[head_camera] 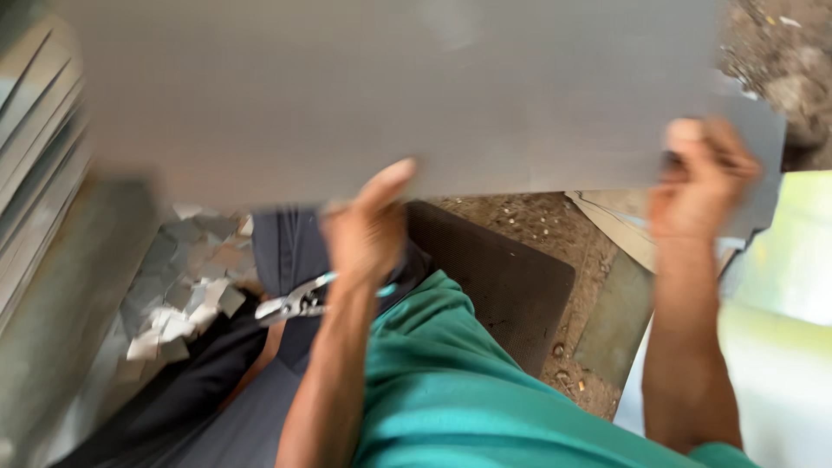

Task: The person sits on the ground and uses tin snips to cut a large gray sheet into smaller rectangular pieces. The person repeatedly positions the sheet, cuts along marked lines, and places the cut pieces aside.

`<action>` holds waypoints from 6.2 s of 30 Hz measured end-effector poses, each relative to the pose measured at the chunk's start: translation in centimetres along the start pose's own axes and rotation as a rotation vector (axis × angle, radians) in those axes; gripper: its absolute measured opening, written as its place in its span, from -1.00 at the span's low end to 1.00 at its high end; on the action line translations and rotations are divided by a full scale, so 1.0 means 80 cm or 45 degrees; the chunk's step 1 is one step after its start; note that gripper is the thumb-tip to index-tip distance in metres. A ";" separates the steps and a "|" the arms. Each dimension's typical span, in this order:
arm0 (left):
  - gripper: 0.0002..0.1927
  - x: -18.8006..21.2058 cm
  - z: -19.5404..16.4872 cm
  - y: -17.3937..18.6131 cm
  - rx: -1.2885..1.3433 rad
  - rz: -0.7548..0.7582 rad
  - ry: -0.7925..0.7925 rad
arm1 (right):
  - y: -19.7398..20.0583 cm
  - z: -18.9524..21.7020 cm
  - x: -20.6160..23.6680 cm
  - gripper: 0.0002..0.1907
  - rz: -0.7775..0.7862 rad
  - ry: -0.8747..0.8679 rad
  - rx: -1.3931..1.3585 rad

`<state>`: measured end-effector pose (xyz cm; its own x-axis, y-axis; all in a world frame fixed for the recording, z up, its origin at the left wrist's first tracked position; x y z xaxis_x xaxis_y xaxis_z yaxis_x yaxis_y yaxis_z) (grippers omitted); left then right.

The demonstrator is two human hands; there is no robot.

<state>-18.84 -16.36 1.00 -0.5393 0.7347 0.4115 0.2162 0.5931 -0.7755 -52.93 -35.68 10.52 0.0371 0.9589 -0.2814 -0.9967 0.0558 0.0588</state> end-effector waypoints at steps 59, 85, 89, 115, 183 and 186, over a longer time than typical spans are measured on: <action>-0.78 0.253 -0.235 0.318 0.305 -0.955 -1.240 | -0.534 0.085 0.451 -0.21 3.238 -0.382 0.817; -0.53 0.237 -0.304 0.329 -0.287 -1.335 -1.363 | -0.572 0.044 0.447 -0.75 3.157 0.066 1.148; -0.50 0.177 -0.274 0.301 -0.087 -1.304 -1.496 | -0.541 0.052 0.382 -0.48 3.210 -0.567 0.867; -0.64 0.055 -0.156 0.182 0.055 -0.745 -0.482 | -0.427 0.028 0.315 -0.62 2.167 -0.488 0.941; -0.55 0.138 -0.241 0.288 -0.134 -1.158 -1.406 | -0.496 0.051 0.355 -0.52 2.922 -0.512 1.055; -0.61 0.098 -0.191 0.247 0.065 -0.950 -1.374 | -0.462 0.061 0.319 -0.35 2.720 -0.525 0.915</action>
<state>-6.37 6.12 -3.79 -0.8956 -0.4079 0.1777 -0.4333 0.7090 -0.5563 -14.83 -11.93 5.83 -0.5784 -0.2696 0.7700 0.5716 -0.8073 0.1467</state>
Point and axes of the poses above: each hand's wrist, its own x-axis away from the middle knuckle, its own y-axis out of the back of the hand, z = x × y, the point moved 1 cm from there along -x, towards the middle knuckle, and after that the axes turned 9 degrees about x, right-handed, at the moved point
